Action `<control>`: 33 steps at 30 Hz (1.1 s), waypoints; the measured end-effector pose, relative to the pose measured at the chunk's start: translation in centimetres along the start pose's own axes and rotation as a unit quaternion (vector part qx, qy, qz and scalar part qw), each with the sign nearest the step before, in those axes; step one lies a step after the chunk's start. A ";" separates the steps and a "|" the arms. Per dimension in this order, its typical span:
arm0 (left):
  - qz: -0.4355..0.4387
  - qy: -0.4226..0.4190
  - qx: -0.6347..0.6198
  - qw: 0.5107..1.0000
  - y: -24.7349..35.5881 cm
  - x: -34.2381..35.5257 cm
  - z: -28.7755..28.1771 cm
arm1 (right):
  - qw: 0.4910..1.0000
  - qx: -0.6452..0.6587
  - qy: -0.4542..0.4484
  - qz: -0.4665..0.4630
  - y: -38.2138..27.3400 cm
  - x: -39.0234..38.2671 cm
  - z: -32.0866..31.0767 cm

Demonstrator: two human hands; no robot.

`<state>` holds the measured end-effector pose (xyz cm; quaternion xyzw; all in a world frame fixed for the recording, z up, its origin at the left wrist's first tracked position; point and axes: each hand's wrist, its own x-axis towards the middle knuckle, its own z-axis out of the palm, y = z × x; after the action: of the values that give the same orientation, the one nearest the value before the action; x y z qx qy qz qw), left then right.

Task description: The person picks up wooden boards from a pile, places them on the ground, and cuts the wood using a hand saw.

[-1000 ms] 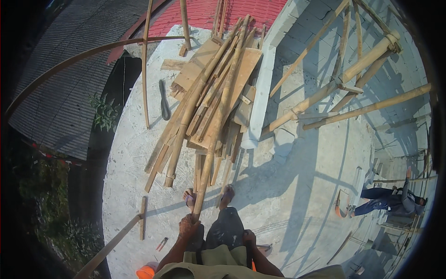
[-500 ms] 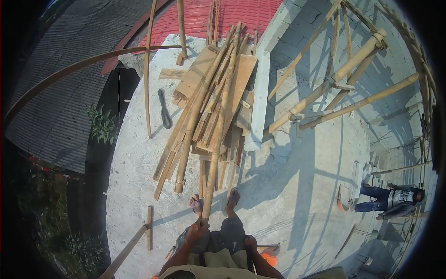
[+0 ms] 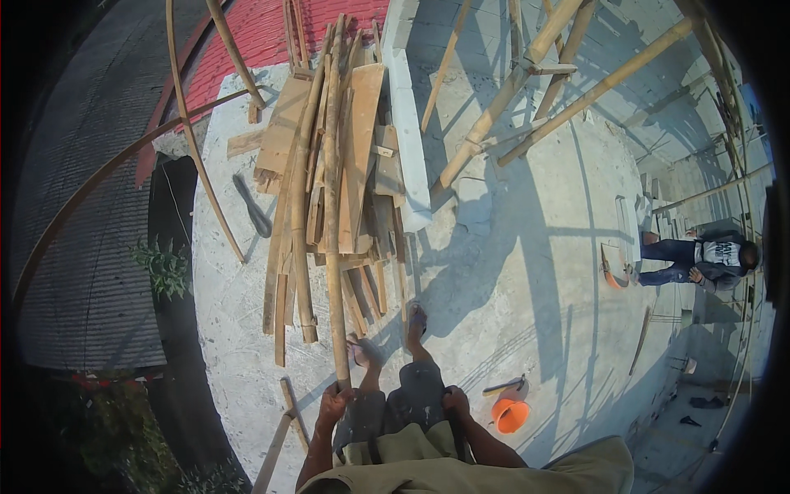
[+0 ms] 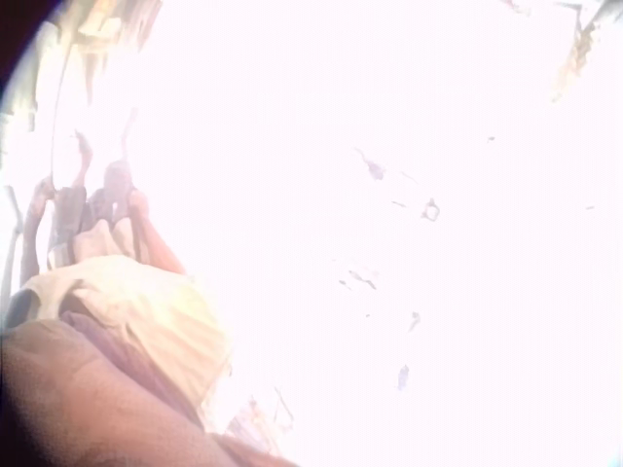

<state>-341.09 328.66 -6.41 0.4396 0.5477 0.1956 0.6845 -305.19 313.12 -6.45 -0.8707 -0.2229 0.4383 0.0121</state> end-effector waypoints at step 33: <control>-0.345 0.302 0.042 0.888 -12.2 -10.4 15.2 | 0.978 0.099 -0.032 -0.183 -23.0 48.2 6.1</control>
<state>-333.09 308.46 -10.20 0.1712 0.8525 0.0477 0.4916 -293.64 351.98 -41.78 -0.7954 -0.3341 0.4759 0.1710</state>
